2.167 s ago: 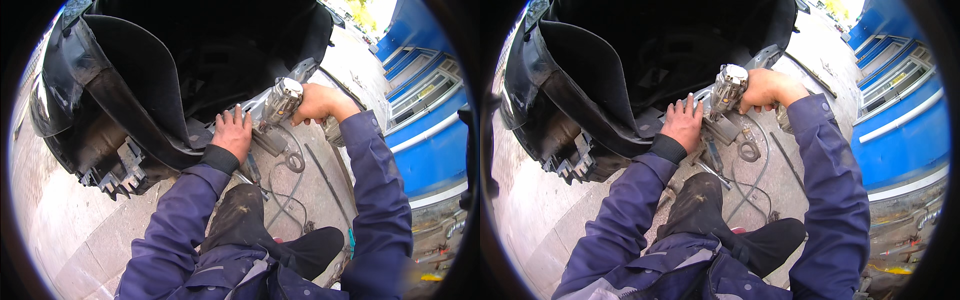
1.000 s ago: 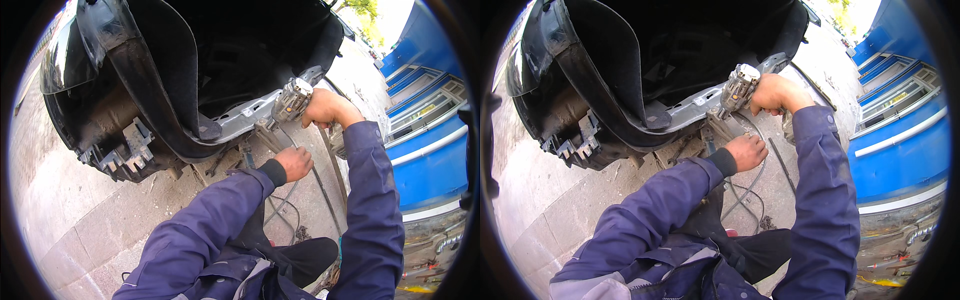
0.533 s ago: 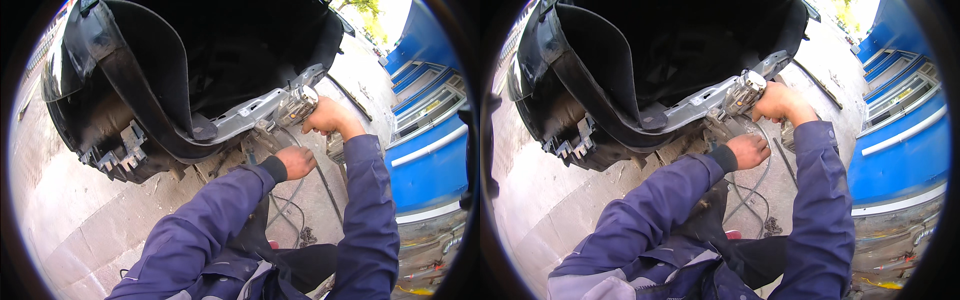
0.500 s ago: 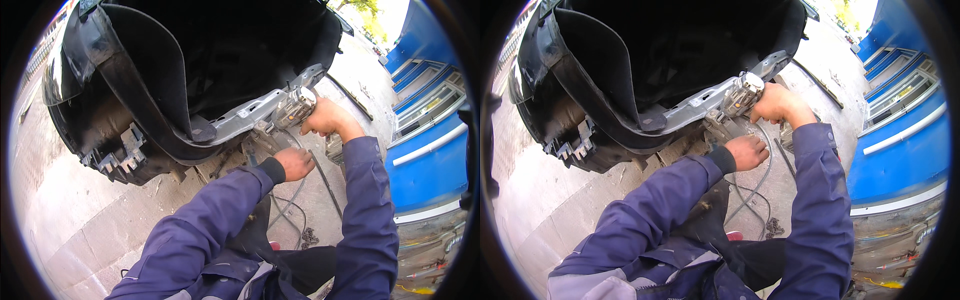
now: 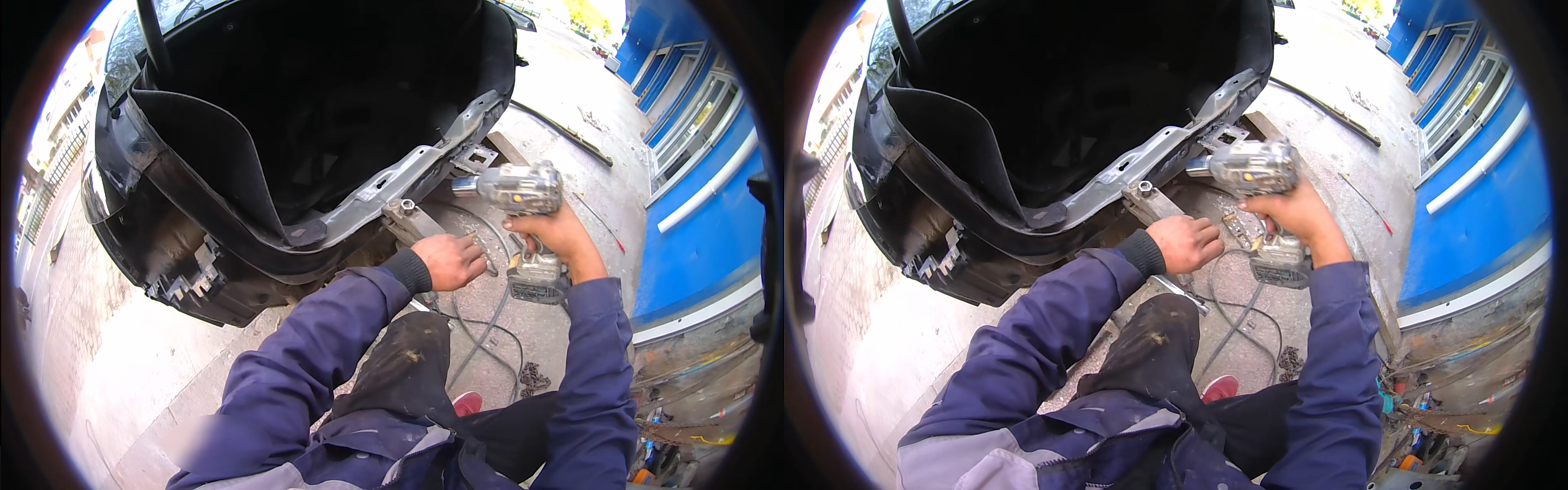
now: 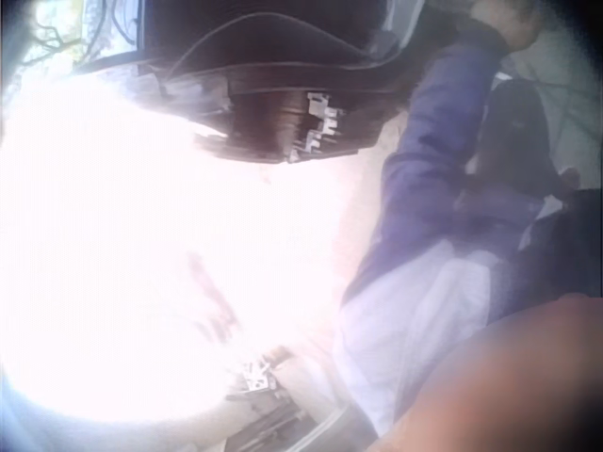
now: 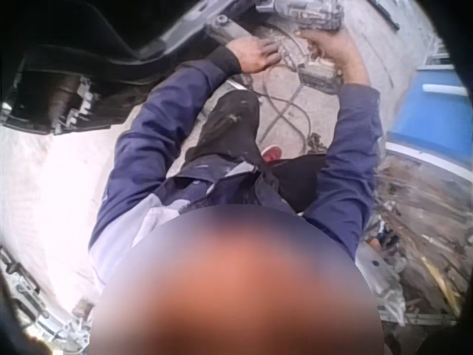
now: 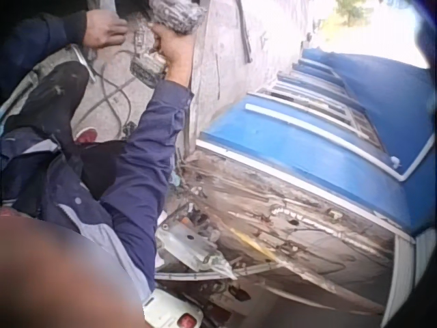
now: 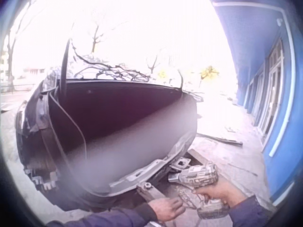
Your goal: The person attaches a metal eye bolt to a car bumper using a cordless impact wrench, then connects a chain and a blue chain puller to the eye bolt. They operate the chain puller to apply tension to the bumper.
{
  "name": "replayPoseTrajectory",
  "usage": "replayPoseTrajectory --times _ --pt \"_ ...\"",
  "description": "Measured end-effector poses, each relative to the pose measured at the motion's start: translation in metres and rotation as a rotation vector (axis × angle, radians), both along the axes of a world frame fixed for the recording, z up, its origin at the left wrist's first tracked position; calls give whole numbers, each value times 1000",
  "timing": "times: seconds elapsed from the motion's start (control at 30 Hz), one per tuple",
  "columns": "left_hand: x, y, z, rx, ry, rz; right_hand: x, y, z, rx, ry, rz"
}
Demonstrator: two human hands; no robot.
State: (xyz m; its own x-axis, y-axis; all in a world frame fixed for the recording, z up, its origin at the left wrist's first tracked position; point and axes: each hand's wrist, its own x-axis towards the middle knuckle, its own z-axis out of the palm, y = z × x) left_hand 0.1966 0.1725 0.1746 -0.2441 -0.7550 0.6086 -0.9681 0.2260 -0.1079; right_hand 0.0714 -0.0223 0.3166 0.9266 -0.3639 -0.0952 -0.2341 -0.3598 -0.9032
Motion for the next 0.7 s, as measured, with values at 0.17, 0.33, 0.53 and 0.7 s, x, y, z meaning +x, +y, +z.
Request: replayPoseTrajectory --times 0.17,0.33,0.53,0.7 --pt "3 9 5 102 4 35 -77 -62 -62 42 59 -137" --pt "5 15 9 153 -43 17 -167 -124 -187 -97 382 -221" --pt "6 24 14 197 -77 -33 -287 -141 -380 -308 692 -378" --pt "0 24 16 189 -130 -11 -355 -134 -503 -170 679 -382"
